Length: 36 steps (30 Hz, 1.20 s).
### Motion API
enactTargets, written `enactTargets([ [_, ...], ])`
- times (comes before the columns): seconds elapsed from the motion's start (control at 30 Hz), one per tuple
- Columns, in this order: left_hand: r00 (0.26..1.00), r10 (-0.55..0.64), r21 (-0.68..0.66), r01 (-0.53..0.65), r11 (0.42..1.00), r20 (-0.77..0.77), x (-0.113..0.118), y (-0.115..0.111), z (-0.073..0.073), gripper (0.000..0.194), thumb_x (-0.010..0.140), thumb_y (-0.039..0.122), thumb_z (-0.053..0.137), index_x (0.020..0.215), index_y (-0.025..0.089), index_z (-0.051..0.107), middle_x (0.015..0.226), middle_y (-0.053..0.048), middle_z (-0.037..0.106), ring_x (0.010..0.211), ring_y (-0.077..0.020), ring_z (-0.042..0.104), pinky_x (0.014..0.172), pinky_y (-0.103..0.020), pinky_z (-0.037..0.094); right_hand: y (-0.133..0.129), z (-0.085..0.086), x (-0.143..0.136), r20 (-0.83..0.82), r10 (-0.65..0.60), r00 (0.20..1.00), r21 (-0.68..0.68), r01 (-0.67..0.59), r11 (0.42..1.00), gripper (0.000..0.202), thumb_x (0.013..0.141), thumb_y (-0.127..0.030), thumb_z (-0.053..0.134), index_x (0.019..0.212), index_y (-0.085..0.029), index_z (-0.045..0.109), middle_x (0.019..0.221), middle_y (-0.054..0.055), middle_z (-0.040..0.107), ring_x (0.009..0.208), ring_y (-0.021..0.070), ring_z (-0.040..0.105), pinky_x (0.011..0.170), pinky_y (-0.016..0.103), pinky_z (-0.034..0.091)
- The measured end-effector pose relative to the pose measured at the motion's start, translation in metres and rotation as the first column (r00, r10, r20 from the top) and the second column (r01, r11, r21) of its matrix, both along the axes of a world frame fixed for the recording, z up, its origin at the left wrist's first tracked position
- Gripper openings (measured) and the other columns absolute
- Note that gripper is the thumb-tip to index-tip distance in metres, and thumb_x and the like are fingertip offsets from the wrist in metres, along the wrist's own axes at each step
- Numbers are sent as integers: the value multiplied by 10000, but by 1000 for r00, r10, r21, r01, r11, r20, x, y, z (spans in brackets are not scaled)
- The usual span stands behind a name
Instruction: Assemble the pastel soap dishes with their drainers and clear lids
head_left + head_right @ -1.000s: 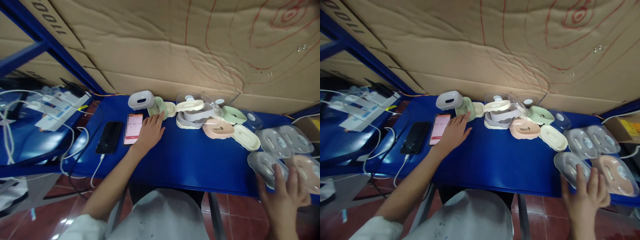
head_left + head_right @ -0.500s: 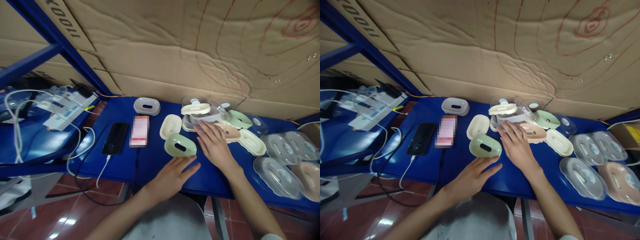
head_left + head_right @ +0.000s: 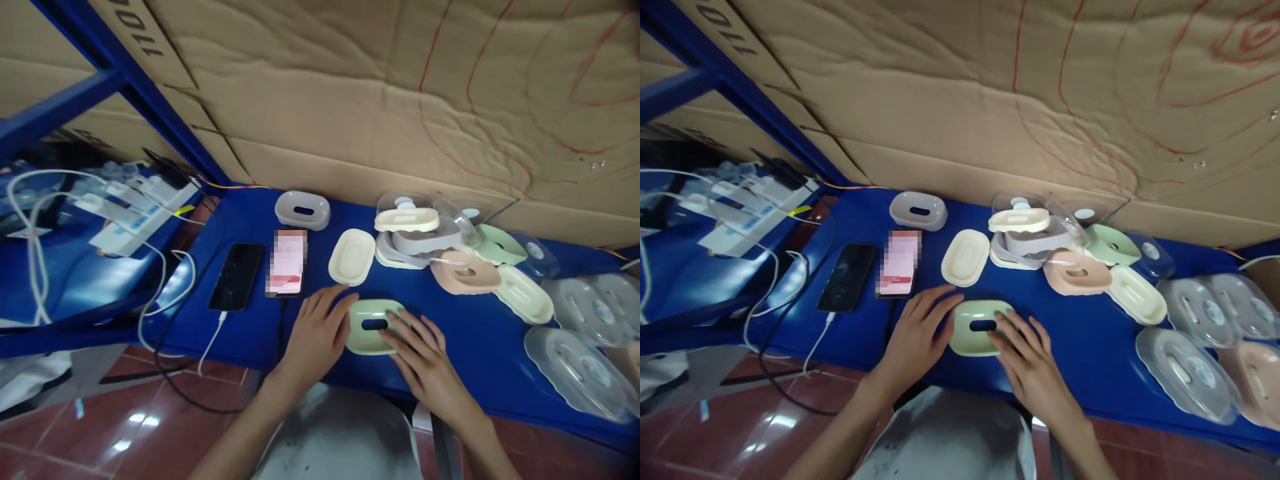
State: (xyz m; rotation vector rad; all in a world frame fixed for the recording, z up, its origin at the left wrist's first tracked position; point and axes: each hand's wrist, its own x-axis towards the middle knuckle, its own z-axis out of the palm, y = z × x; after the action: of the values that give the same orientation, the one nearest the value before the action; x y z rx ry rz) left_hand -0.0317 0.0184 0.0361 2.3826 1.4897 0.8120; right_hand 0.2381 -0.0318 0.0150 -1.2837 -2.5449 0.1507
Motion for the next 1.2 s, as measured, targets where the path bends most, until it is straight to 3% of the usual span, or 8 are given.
enactTargets([
  [0.1,984,106,1,-107,994,-142,23,22,-1,478,1072,356,616,1505,165,545,1564,-197,585,1378,-408,595,1036,-571,572,-7,-9,17,-110,-169,980,24,172,985,509,1054,-220,592,1545,-351,572,1731,75,419,1605,359,377,1229,636,386],
  [0.2,983,119,-11,-121,993,-142,35,34,-8,456,1087,461,594,1426,156,585,1501,-207,627,1372,-401,608,1020,-551,588,-10,-16,25,-178,-240,954,3,245,970,491,1050,-237,614,1527,-350,580,1737,95,394,1577,375,420,1197,642,433],
  [0.47,985,140,-40,-144,989,-103,14,21,-21,166,1051,169,616,1205,212,661,1226,-117,693,1150,-301,717,970,-450,637,-6,-16,22,-253,-249,935,-20,252,967,441,1031,-218,652,1462,-310,621,1692,121,447,1550,365,466,1177,594,490],
  [0.63,992,8,-89,-20,996,-130,-2,7,-15,181,1043,120,564,1197,193,626,1302,-138,660,1236,-319,699,1006,-490,652,-3,-16,29,-307,-299,904,-8,311,950,355,1031,-242,670,1382,-298,654,1628,111,533,1562,375,453,1200,652,467],
  [0.77,981,-158,-140,142,980,-108,-15,-15,-14,212,1043,214,646,1248,194,595,1395,-147,621,1352,-341,645,1104,-544,615,-3,-15,36,-399,-409,821,-49,426,903,341,1041,-246,650,1381,-261,639,1605,130,550,1584,381,421,1207,682,474],
  [0.9,980,-195,-103,189,977,-49,-13,-31,-19,210,1062,226,645,1270,217,619,1496,-162,565,1374,-323,646,1060,-479,654,-3,-11,20,-392,-339,855,-91,330,940,331,1045,-235,640,1375,-269,643,1580,112,587,1599,374,400,1200,684,497],
  [1.03,984,-172,1,172,985,-43,-6,-32,-22,586,1017,209,725,1555,277,503,1721,-197,352,1525,-383,515,1113,-524,618,-3,-8,-6,-349,-204,915,-119,172,978,395,1059,-222,611,1449,-286,608,1623,85,557,1637,349,331,1208,637,519],
  [1.2,958,-247,42,255,966,-144,-11,-25,-21,498,1051,242,687,1533,262,563,1664,-125,517,1587,-344,442,1253,-578,483,1,-8,-13,-249,-122,961,-76,106,991,456,1055,-224,619,1507,-285,593,1663,70,516,1660,338,272,1216,606,527],
])
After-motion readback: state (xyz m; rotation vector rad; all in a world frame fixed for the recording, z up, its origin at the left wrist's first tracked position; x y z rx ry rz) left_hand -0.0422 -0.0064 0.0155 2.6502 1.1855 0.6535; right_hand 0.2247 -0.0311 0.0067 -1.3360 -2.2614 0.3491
